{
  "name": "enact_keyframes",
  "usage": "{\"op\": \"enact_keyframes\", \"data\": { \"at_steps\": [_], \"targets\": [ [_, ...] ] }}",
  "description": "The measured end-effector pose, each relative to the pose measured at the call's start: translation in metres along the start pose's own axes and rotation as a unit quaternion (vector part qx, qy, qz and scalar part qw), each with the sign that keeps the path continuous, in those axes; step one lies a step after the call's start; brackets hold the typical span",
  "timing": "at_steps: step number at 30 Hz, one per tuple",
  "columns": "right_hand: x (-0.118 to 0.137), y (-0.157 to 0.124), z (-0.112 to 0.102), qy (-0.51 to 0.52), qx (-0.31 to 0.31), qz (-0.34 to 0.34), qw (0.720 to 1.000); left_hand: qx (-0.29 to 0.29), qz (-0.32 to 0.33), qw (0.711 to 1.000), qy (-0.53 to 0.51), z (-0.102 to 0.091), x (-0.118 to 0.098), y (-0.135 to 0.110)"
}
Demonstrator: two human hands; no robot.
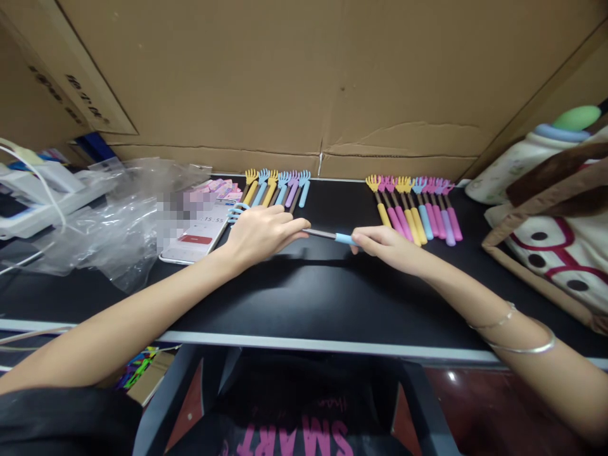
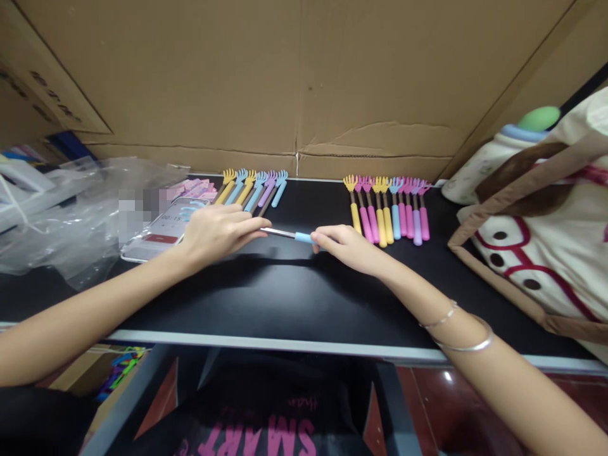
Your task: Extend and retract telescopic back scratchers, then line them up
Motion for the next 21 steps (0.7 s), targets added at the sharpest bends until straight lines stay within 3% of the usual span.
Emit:
{"op": "enact_keyframes", "data": {
  "at_steps": [5, 12, 17, 21],
  "targets": [
    [-0.003, 0.001, 0.002, -0.032, -0.014, 0.014, 0.999, 0.015, -0.008, 1.0, 0.021, 0.006, -0.002, 0.0],
    [0.0, -0.002, 0.0, -0.126, -0.044, 0.041, 0.99, 0.13, -0.109, 0.985, -0.035, 0.011, -0.004, 0.0],
    [0.002, -0.006, -0.001, -0.236, -0.093, 0.025, 0.967, 0.181, -0.162, 0.949, -0.2, 0.017, -0.001, -0.001],
    [0.008, -0.01, -0.004, -0.355, -0.176, -0.012, 0.918, 0.202, -0.163, 0.899, -0.352, 0.022, 0.005, -0.001]
  ]
}}
Point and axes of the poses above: each hand's wrist, its own y-axis towards the middle knuckle, its own z-axis out of the palm, x = y × z, the point moved 3 cm from there along y, towards the middle knuckle, and after that the axes turned 14 degrees about -y, right-handed, at the moved point
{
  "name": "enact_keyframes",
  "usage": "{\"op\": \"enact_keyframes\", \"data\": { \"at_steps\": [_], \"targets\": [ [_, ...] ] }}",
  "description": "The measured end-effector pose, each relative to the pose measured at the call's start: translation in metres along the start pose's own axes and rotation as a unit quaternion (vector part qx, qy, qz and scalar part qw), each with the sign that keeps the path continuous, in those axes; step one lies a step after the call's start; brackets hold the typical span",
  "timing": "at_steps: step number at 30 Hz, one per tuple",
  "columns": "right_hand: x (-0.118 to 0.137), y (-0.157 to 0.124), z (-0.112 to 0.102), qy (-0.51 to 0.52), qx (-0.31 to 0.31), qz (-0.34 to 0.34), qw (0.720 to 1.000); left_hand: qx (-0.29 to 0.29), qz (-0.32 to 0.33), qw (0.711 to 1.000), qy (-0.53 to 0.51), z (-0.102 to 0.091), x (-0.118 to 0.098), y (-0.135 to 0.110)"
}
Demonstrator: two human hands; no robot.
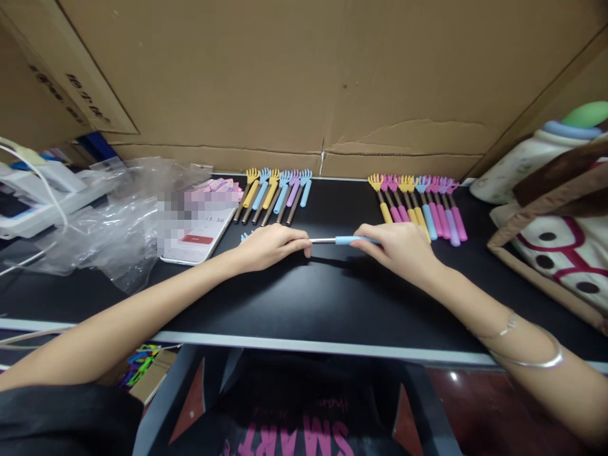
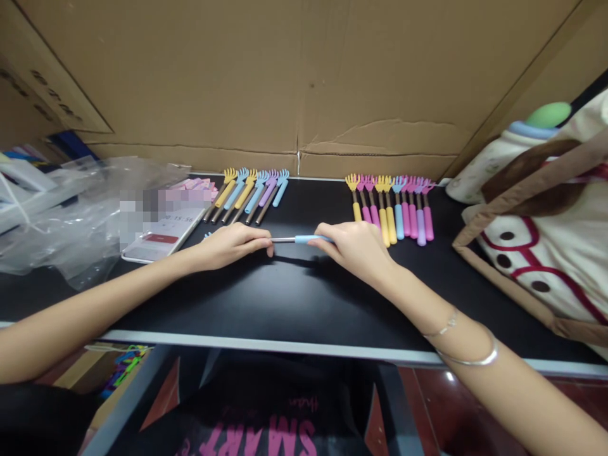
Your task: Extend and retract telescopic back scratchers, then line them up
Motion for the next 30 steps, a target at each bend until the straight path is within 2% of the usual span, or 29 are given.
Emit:
{"op": "enact_keyframes", "data": {
  "at_steps": [6, 13, 20, 23, 27, 30],
  "targets": [
    [0.003, -0.001, -0.004, -0.073, -0.079, -0.025, 0.994, 0.003, 0.002, 0.999, -0.047, -0.001, -0.001, 0.0],
    [0.001, -0.002, -0.006, -0.079, -0.117, -0.019, 0.99, -0.092, -0.009, 0.995, 0.033, -0.004, -0.011, -0.006],
    [0.0, 0.0, -0.002, 0.022, -0.053, 0.019, 0.998, -0.146, 0.008, 0.984, 0.101, -0.005, -0.01, -0.004],
    [-0.001, 0.001, 0.002, 0.085, -0.015, 0.037, 0.996, -0.172, 0.039, 0.973, 0.149, -0.003, -0.009, -0.004],
    [-0.001, 0.002, 0.003, 0.159, 0.024, 0.048, 0.986, -0.228, 0.102, 0.944, 0.217, -0.002, -0.013, -0.008],
    [0.002, 0.003, 0.003, 0.207, 0.058, 0.049, 0.975, -0.23, 0.125, 0.933, 0.246, -0.004, -0.018, -0.011]
  ]
}}
Point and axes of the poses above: each hand's wrist, its own y-axis towards the middle knuckle, its own z-axis out of the palm, x = y × z, the point moved 3 cm from there along y, towards the middle knuckle, and after that the axes turned 14 degrees about -y, right-handed, at the moved point
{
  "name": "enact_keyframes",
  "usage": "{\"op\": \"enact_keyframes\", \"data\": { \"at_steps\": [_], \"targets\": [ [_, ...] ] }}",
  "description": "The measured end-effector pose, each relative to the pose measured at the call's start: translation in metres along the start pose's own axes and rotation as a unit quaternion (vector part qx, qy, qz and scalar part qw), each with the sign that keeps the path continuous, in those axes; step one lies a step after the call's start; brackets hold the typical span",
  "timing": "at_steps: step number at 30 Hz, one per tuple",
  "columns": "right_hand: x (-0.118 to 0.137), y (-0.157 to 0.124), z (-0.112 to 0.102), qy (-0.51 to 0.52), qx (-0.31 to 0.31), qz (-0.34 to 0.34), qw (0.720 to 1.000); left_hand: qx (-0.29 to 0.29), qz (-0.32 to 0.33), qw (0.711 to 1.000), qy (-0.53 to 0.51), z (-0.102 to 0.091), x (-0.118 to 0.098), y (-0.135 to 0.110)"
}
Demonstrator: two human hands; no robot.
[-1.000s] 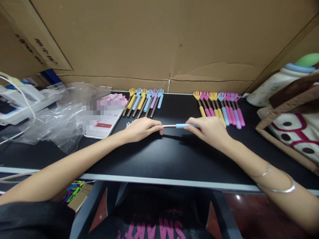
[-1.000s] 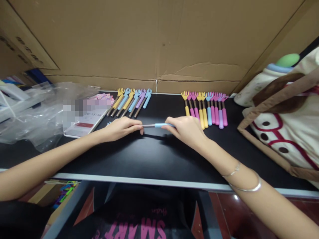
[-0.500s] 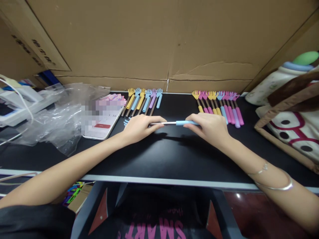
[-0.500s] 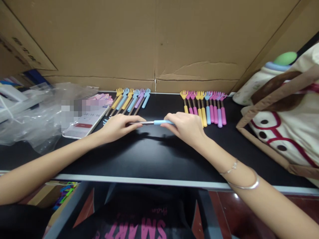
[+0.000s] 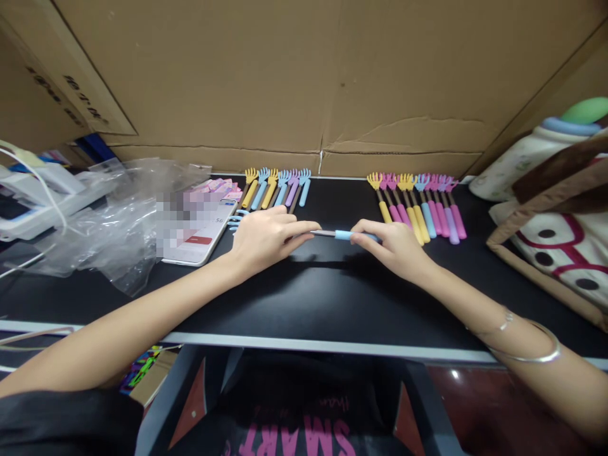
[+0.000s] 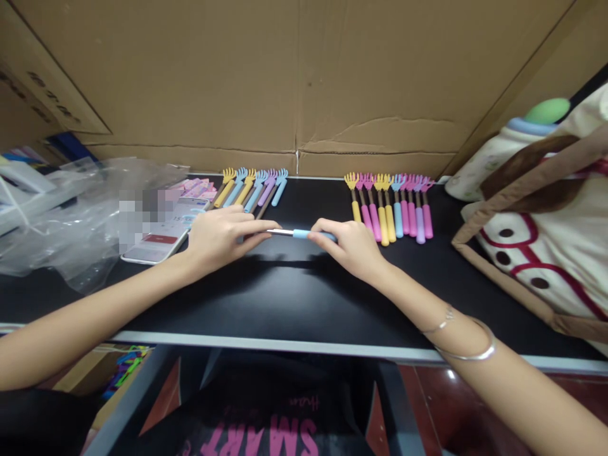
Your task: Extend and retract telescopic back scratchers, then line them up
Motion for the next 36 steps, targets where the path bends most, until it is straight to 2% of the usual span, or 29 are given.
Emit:
{"op": "enact_keyframes", "data": {
  "at_steps": [4, 9, 17, 21, 26, 30, 33, 36],
  "targets": [
    [0.002, 0.001, 0.003, 0.066, 0.051, -0.001, 0.996, 0.023, 0.002, 1.0, 0.009, -0.005, -0.003, 0.001],
    [0.0, 0.002, 0.009, 0.114, 0.083, -0.012, 0.99, 0.036, 0.013, 0.999, 0.029, -0.003, -0.003, 0.002],
    [-0.001, 0.0, 0.01, 0.083, 0.081, 0.013, 0.993, 0.055, 0.021, 0.997, 0.044, 0.001, -0.001, 0.0],
    [0.002, -0.001, 0.007, 0.054, 0.075, 0.015, 0.996, 0.074, -0.004, 0.997, 0.027, 0.001, 0.0, 0.0],
    [0.005, -0.003, 0.003, -0.057, 0.034, 0.016, 0.998, 0.112, -0.075, 0.989, -0.054, 0.004, 0.003, 0.002],
    [0.005, -0.005, 0.003, -0.151, -0.027, -0.024, 0.988, 0.169, -0.142, 0.962, -0.16, 0.006, 0.003, 0.003],
    [0.005, -0.006, 0.002, -0.184, -0.057, -0.045, 0.98, 0.179, -0.151, 0.949, -0.209, 0.006, 0.002, 0.004],
    [0.006, -0.007, 0.0, -0.199, -0.071, -0.049, 0.976, 0.168, -0.144, 0.952, -0.213, 0.006, 0.002, 0.004]
  ]
}}
Point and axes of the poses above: each hand's wrist, its own y-axis towards the middle knuckle, its own z-axis out of the palm, x = y × z, the point moved 3 cm from there along y, towards the middle knuckle, and after that the axes turned 14 degrees about -y, right-handed, at the moved point
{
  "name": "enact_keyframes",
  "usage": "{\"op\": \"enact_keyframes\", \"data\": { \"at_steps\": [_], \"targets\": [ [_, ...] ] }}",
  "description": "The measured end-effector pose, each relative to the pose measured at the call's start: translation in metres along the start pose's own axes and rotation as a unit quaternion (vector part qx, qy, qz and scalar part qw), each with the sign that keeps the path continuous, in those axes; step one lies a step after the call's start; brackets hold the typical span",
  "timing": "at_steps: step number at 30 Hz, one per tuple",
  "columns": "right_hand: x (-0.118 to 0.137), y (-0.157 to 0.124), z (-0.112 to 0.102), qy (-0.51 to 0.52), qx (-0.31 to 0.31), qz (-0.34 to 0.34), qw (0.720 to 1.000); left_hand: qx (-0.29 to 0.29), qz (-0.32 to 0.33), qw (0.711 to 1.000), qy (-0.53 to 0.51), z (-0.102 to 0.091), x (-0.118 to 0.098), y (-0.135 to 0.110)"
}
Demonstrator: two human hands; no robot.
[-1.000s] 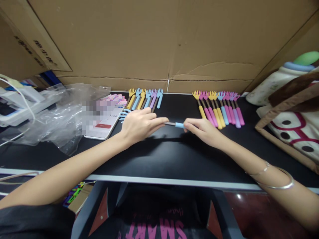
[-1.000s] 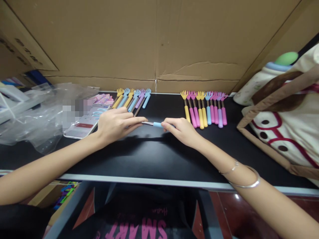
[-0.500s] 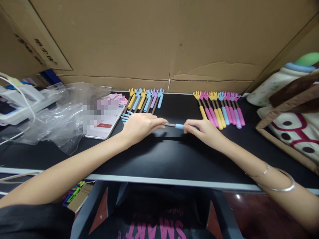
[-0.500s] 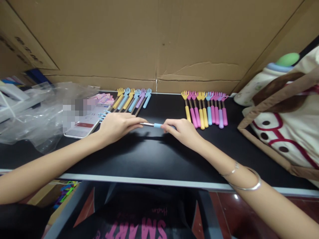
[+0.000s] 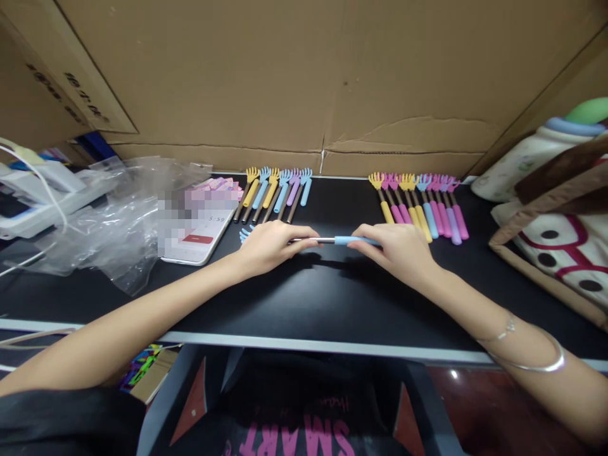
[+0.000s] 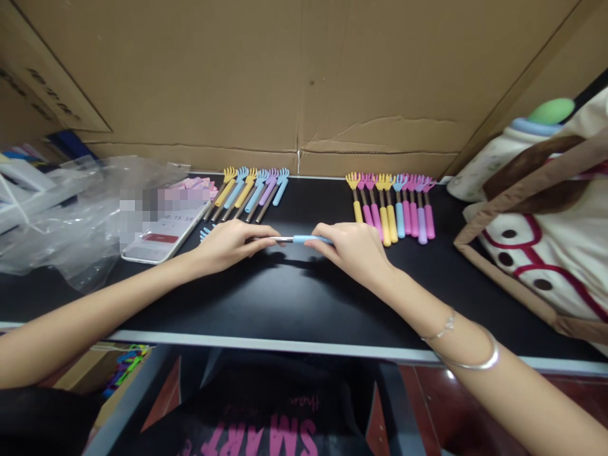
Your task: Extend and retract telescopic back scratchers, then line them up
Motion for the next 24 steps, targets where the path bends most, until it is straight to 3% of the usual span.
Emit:
{"op": "enact_keyframes", "data": {
  "at_steps": [14, 24],
  "targets": [
    [0.005, 0.0006, -0.0075, 0.018, 0.001, 0.044, 0.999, -0.022, 0.003, 0.999, 0.036, 0.0028, -0.0004, -0.0007],
    [0.0043, 0.0004, -0.0057, 0.036, 0.016, 0.032, 0.999, -0.029, 0.007, 0.998, 0.062, 0.0021, -0.0025, -0.0014]
  ]
}}
Point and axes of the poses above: each hand's wrist, its own y-axis towards the middle knuckle, its own z-axis out of the palm, x = y × z, the point moved 3 cm from there along y, towards the middle knuckle, and after that the axes turned 14 degrees about -y, right-handed, at the moved point
